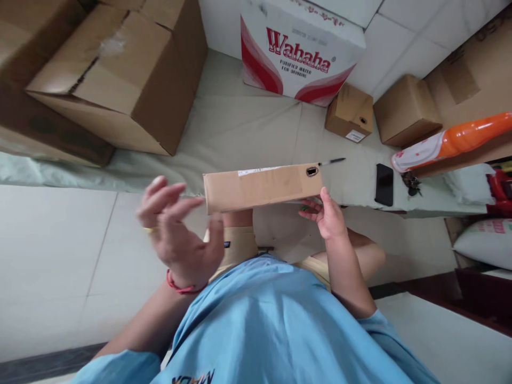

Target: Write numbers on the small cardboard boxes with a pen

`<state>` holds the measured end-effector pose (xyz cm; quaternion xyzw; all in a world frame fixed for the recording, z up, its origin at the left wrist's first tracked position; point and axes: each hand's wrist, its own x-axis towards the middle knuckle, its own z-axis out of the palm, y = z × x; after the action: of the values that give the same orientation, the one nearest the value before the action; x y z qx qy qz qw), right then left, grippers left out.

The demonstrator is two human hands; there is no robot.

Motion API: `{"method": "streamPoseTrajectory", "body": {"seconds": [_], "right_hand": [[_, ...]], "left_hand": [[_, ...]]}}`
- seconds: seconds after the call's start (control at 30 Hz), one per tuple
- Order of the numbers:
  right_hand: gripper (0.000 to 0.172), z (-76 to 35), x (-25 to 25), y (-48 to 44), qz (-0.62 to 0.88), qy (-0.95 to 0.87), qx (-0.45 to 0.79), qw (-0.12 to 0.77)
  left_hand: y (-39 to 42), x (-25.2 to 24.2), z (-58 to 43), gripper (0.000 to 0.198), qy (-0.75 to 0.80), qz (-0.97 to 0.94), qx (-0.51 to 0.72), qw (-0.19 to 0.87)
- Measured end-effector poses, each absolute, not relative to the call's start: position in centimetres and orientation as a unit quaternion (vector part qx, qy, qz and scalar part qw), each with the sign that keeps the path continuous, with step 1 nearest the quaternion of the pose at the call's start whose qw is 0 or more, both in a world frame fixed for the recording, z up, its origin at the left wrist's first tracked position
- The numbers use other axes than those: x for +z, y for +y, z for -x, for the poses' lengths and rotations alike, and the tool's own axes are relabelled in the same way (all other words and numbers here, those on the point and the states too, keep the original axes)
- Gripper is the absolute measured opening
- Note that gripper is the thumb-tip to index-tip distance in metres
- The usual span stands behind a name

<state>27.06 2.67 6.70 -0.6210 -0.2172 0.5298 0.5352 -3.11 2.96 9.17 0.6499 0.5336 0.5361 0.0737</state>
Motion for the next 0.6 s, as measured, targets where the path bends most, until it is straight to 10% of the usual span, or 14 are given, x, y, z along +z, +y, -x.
{"method": "streamPoseTrajectory", "body": {"seconds": [0.27, 0.43, 0.6], "right_hand": [[0.06, -30.8, 5.6, 3.7, 0.736, -0.319, 0.321, 0.503], [0.037, -37.5, 5.2, 8.8, 0.828, -0.462, 0.131, 0.29], [0.061, -39.7, 6.0, 13.6, 0.83, -0.552, 0.037, 0.077]], "left_hand": [[5.8, 12.5, -5.0, 0.03, 0.291, -0.847, 0.435, 0.096], [8.6, 10.9, -7.3, 0.032, 0.3, -0.897, 0.318, 0.064], [9.0, 10.3, -7.3, 0.033, 0.305, -0.904, 0.295, 0.056]]}}
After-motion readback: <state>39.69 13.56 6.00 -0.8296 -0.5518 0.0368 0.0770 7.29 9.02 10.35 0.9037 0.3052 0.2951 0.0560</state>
